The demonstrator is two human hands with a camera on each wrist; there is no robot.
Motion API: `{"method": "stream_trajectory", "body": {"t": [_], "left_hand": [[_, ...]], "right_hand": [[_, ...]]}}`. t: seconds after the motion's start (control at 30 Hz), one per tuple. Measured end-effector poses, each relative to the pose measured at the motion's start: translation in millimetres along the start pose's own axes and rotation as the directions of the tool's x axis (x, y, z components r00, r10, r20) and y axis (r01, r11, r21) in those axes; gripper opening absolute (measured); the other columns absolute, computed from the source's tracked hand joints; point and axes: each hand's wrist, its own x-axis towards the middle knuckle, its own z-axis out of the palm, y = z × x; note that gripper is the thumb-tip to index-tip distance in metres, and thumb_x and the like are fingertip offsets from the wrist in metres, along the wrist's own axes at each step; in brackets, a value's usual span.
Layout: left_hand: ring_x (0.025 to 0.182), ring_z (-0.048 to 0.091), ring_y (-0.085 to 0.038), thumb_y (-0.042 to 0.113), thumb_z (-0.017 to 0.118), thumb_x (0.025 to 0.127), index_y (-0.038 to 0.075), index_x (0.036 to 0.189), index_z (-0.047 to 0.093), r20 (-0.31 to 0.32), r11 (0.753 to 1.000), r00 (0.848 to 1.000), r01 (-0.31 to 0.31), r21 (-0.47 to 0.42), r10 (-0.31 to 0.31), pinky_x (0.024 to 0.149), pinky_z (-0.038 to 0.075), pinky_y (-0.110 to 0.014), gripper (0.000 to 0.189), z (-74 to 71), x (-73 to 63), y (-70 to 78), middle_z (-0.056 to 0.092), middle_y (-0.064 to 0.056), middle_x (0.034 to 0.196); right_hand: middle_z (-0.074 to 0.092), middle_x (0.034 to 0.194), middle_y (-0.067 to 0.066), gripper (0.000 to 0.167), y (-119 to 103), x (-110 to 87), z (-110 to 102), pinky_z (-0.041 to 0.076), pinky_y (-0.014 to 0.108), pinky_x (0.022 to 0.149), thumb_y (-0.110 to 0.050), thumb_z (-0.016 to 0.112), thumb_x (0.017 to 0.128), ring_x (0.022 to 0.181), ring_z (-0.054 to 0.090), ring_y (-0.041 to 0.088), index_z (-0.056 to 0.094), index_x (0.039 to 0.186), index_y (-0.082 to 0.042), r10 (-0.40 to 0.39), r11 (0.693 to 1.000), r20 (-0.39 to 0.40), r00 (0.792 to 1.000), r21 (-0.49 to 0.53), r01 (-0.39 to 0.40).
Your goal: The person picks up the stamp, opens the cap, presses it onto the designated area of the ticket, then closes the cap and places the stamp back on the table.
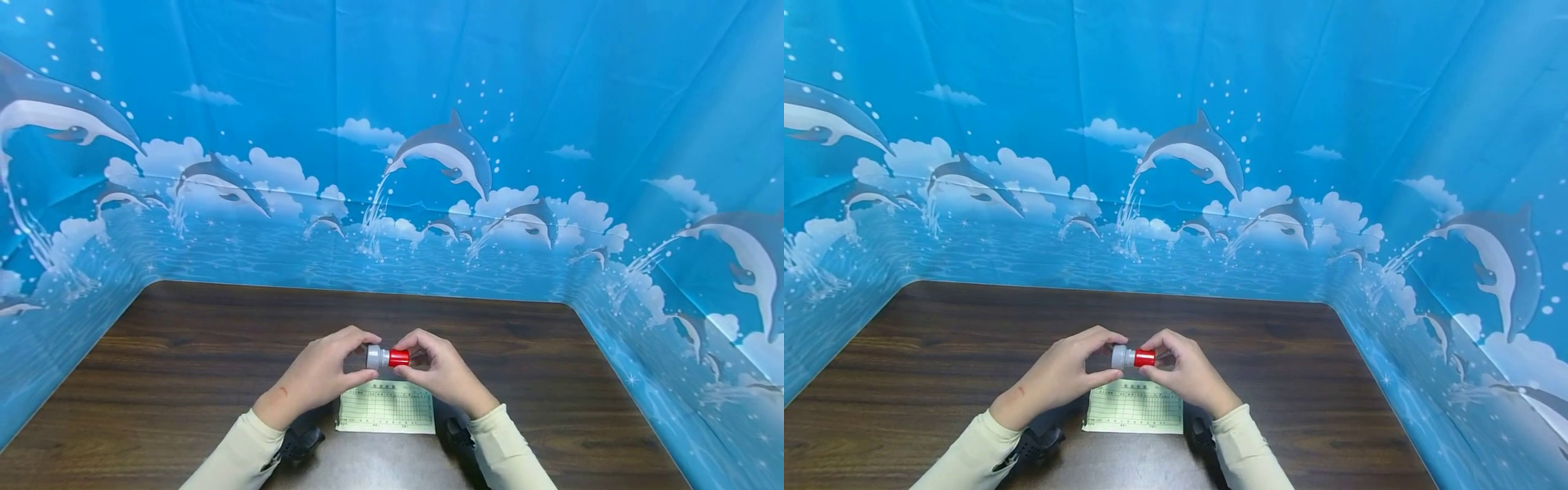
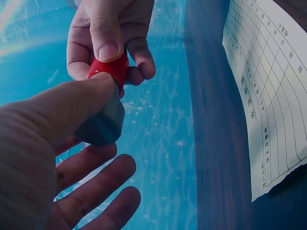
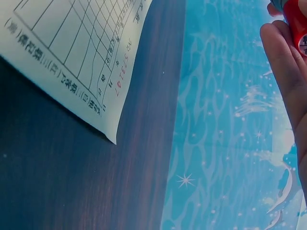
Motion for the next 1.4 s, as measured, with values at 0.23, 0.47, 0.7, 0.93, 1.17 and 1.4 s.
{"method": "stream_trajectory", "body": {"t": [0.23,0.47,0.7,0.93,1.17,1.4], "left_hand": [[0.1,0.069,-0.01,0.037,0.084,0.088,0.02,0.128,0.07,0.017,1.0,1.0,-0.016,0.022,0.016,0.081,0.059,-0.031,0.046,-0.7,-0.1,-0.8,0.07,0.011,0.115],[0.095,0.068,-0.007,0.035,0.085,0.087,0.02,0.126,0.071,0.013,0.999,1.0,-0.025,0.047,0.024,0.078,0.059,-0.029,0.045,-1.1,0.4,-1.2,0.071,0.011,0.112],[0.095,0.069,-0.008,0.035,0.085,0.087,0.019,0.129,0.071,0.02,0.999,1.0,-0.016,0.052,0.015,0.077,0.059,-0.029,0.047,-0.4,0.0,-0.1,0.071,0.011,0.112],[0.092,0.069,-0.007,0.035,0.086,0.086,0.018,0.125,0.074,-0.017,0.997,0.999,-0.029,0.071,0.031,0.074,0.058,-0.027,0.045,0.9,-0.7,-0.2,0.072,0.01,0.109],[0.082,0.065,-0.002,0.035,0.089,0.082,0.018,0.119,0.076,-0.076,0.997,0.996,-0.05,0.065,0.055,0.066,0.055,-0.023,0.043,2.9,-1.1,-0.5,0.072,0.012,0.101],[0.083,0.064,-0.001,0.036,0.088,0.084,0.02,0.12,0.075,-0.068,0.998,0.997,-0.037,0.059,0.041,0.067,0.055,-0.022,0.042,2.8,-0.8,0.1,0.072,0.012,0.104]], "right_hand": [[0.069,0.109,-0.001,0.024,2.2,0.0,-0.4,0.062,0.03,0.082,-0.006,0.078,0.093,0.095,0.072,0.013,0.069,0.112,-0.017,-0.032,0.999,0.015,0.999,-0.016,0.032],[0.069,0.108,-0.001,0.025,2.5,0.2,-0.2,0.062,0.029,0.08,-0.006,0.079,0.092,0.094,0.071,0.013,0.069,0.112,-0.016,-0.047,0.998,0.021,0.999,-0.033,0.047],[0.069,0.108,0.003,0.023,3.2,-1.3,-0.5,0.062,0.03,0.082,-0.007,0.078,0.093,0.095,0.073,0.018,0.07,0.113,-0.013,-0.044,0.999,0.003,0.999,-0.03,0.044],[0.07,0.107,0.002,0.022,2.6,-2.0,-0.4,0.062,0.03,0.082,-0.008,0.079,0.092,0.094,0.073,0.016,0.072,0.112,-0.013,-0.027,0.999,-0.008,1.0,-0.021,0.026],[0.07,0.103,0.001,0.021,1.9,-3.0,-0.8,0.062,0.03,0.08,-0.008,0.081,0.091,0.092,0.072,0.015,0.073,0.11,-0.013,-0.027,0.999,-0.03,0.999,-0.025,0.026],[0.07,0.105,0.0,0.022,1.2,-2.5,-1.0,0.062,0.03,0.081,-0.009,0.081,0.09,0.093,0.072,0.014,0.073,0.11,-0.014,-0.04,0.999,-0.043,0.998,-0.02,0.039]]}}
